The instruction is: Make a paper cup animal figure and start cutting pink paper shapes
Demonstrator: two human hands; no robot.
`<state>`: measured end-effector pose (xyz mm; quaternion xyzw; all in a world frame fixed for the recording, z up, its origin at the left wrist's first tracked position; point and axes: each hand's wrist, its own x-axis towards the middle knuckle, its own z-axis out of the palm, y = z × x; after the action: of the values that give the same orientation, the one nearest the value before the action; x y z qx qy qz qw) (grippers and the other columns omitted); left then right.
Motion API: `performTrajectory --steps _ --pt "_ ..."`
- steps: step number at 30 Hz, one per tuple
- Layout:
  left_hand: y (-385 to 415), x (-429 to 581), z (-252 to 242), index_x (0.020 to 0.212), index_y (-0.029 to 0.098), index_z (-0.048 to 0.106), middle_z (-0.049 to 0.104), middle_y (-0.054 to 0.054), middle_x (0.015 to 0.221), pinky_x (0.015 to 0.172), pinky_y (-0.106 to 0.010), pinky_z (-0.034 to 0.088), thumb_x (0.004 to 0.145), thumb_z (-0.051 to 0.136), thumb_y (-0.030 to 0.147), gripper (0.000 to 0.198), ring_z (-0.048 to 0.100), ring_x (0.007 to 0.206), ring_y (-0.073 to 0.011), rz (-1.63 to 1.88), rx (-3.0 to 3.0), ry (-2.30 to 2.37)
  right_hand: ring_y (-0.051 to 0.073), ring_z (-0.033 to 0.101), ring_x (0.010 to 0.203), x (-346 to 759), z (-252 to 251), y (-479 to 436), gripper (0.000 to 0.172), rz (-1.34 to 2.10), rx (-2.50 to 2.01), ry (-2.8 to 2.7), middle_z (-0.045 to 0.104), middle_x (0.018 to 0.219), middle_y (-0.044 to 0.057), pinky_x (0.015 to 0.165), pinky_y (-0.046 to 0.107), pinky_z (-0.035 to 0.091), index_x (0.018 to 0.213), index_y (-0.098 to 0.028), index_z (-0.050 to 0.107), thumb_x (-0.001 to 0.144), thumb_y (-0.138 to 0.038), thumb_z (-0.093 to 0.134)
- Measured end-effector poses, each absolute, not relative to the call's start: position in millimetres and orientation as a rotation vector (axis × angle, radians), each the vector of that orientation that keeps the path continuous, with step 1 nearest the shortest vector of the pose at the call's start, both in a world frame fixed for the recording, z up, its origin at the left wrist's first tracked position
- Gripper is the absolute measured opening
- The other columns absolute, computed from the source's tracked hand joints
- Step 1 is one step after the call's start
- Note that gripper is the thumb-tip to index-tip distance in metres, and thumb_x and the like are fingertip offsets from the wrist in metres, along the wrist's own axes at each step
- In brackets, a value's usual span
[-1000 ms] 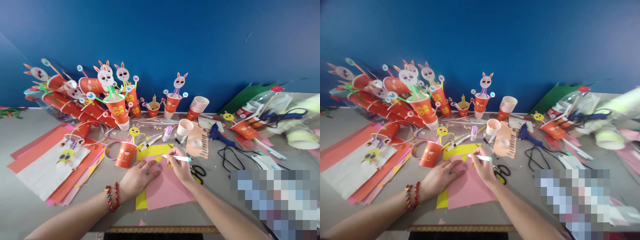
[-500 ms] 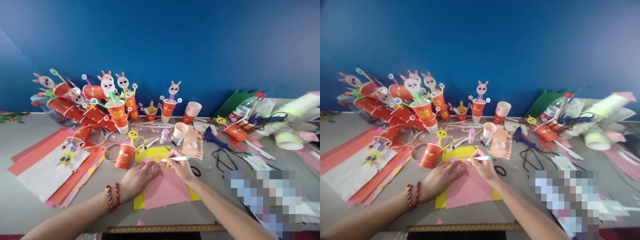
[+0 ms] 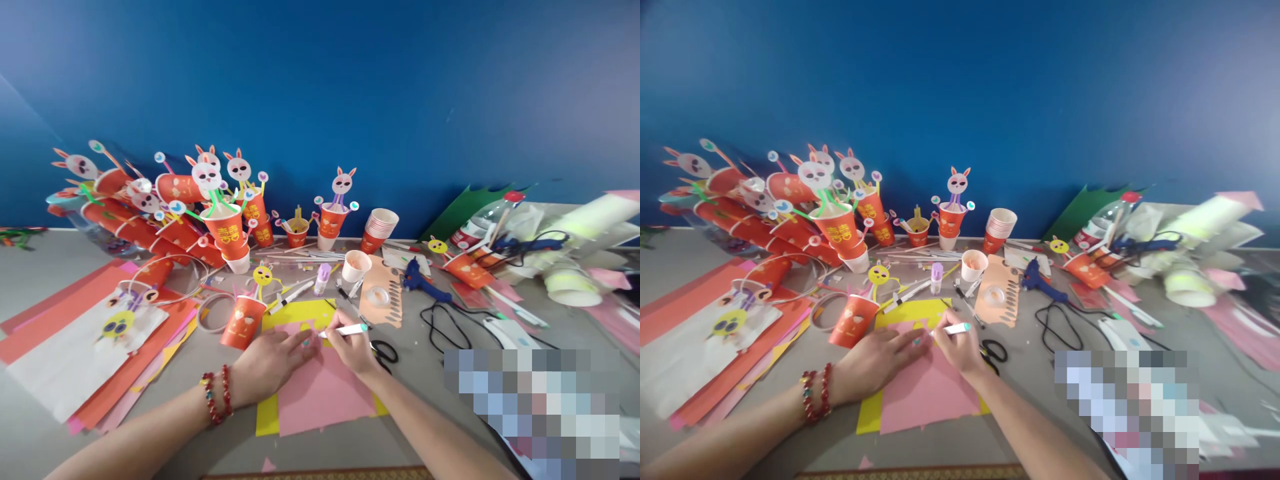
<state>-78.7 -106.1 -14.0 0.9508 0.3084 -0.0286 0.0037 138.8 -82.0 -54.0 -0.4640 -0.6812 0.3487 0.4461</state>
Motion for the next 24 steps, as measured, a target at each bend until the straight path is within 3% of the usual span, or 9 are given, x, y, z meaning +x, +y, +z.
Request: performTrajectory --steps 10,24 --pt "-105.5 -78.3 -21.7 0.147 0.028 0.034 0.039 -0.009 0.152 0.08 -0.042 0.053 0.096 0.041 0.021 0.052 0.062 0.096 -0.0245 -0.101 2.983 0.977 0.013 0.043 0.054 140.2 -57.8 -81.6 0.02 0.851 -1.276 -1.761 0.046 0.057 -0.006 0.053 0.026 0.032 0.066 -0.022 0.044 0.084 -0.02 0.054" --pt "-104.4 -78.2 -21.0 0.145 0.028 0.037 0.04 -0.01 0.151 0.083 -0.042 0.052 0.098 0.039 0.022 0.048 0.062 0.095 -0.0233 -0.092 2.949 0.968 0.013 0.043 0.055 138.5 -54.3 -81.4 0.021 0.83 -1.281 -1.796 0.046 0.058 -0.005 0.055 0.026 0.033 0.066 -0.023 0.044 0.085 -0.019 0.053"
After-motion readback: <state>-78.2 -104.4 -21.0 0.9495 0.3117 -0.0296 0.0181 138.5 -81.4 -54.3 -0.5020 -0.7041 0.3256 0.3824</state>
